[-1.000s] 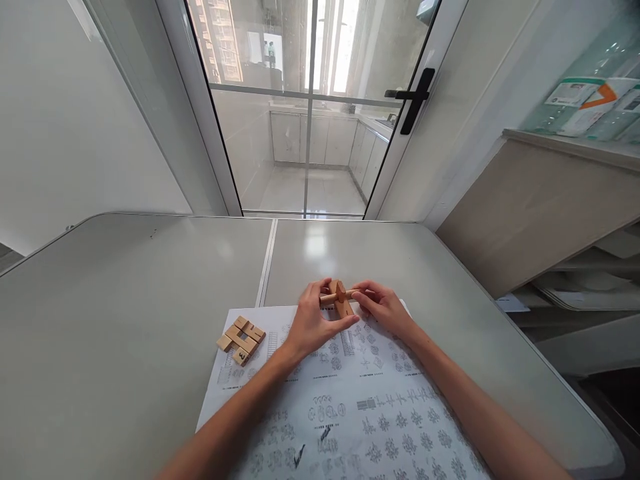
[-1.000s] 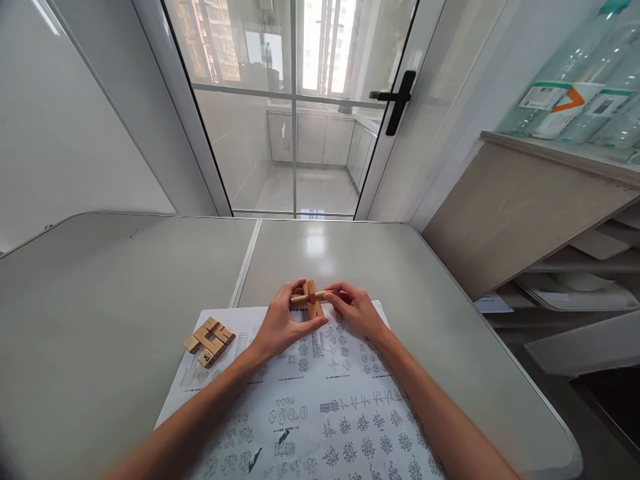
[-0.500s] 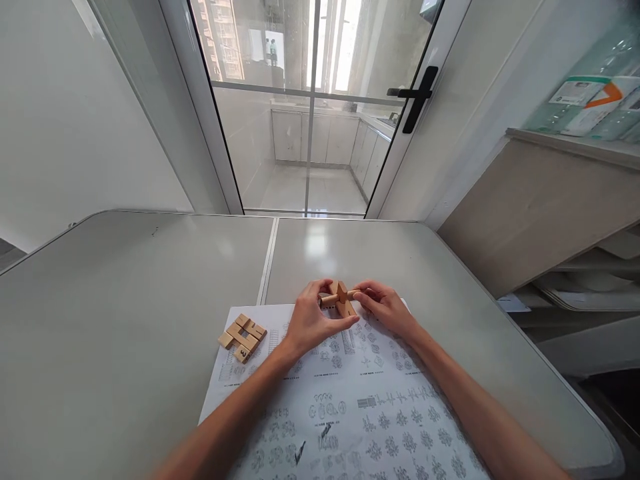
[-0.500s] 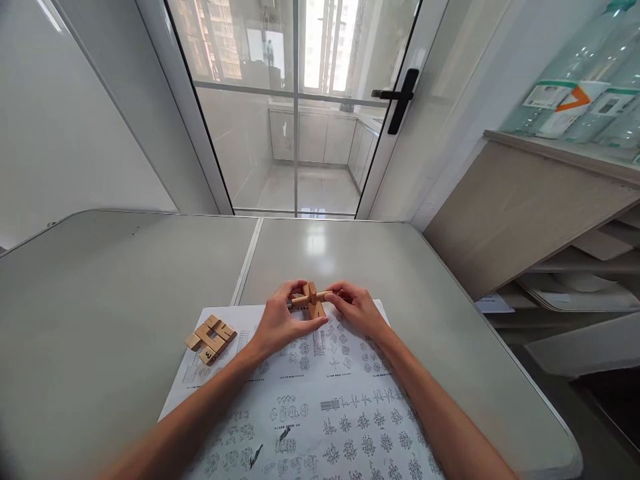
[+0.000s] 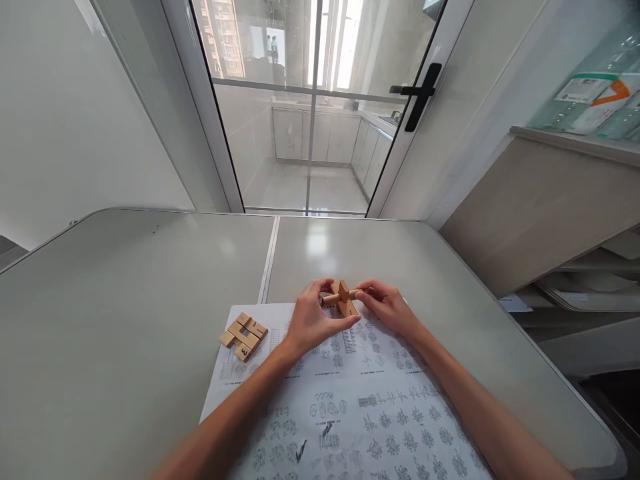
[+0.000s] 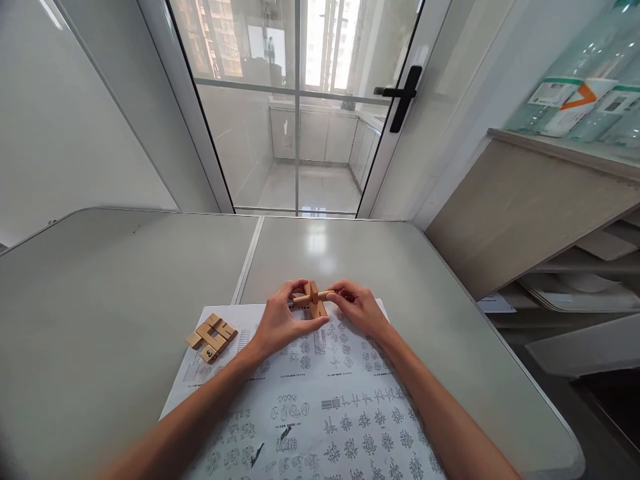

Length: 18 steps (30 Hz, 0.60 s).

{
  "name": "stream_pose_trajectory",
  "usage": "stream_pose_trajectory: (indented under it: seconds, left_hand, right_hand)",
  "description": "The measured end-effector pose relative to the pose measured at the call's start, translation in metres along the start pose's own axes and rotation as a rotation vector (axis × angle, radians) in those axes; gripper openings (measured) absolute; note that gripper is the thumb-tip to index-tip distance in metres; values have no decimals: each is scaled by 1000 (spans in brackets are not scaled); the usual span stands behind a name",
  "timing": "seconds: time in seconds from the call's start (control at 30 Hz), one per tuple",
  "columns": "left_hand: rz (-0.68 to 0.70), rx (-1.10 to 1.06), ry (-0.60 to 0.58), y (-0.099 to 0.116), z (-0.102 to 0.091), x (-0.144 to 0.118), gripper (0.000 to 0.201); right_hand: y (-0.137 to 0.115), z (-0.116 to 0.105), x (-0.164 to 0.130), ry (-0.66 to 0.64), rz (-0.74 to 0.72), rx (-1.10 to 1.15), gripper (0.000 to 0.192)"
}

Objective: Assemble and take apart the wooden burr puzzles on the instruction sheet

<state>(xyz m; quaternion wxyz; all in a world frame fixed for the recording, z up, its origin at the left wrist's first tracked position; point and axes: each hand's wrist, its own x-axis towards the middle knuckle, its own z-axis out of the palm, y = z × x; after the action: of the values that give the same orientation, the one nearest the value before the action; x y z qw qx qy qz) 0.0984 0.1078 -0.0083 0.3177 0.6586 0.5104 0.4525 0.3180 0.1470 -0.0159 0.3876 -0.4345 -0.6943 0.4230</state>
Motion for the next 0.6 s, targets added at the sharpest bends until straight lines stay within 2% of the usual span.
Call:
stream_pose_trajectory:
  seconds: [0.2, 0.4, 0.6]
  left_hand:
    - [12, 4, -21, 1, -1, -1, 78]
    - [-2, 0, 10, 3, -1, 0, 75]
    - [-14, -14, -20, 3, 1, -1, 78]
  right_hand:
    - [1, 0, -2, -13, -5, -2, 45]
    - [5, -7, 0, 15, -2, -24, 46]
    - [8, -4, -1, -29, 15, -16, 47]
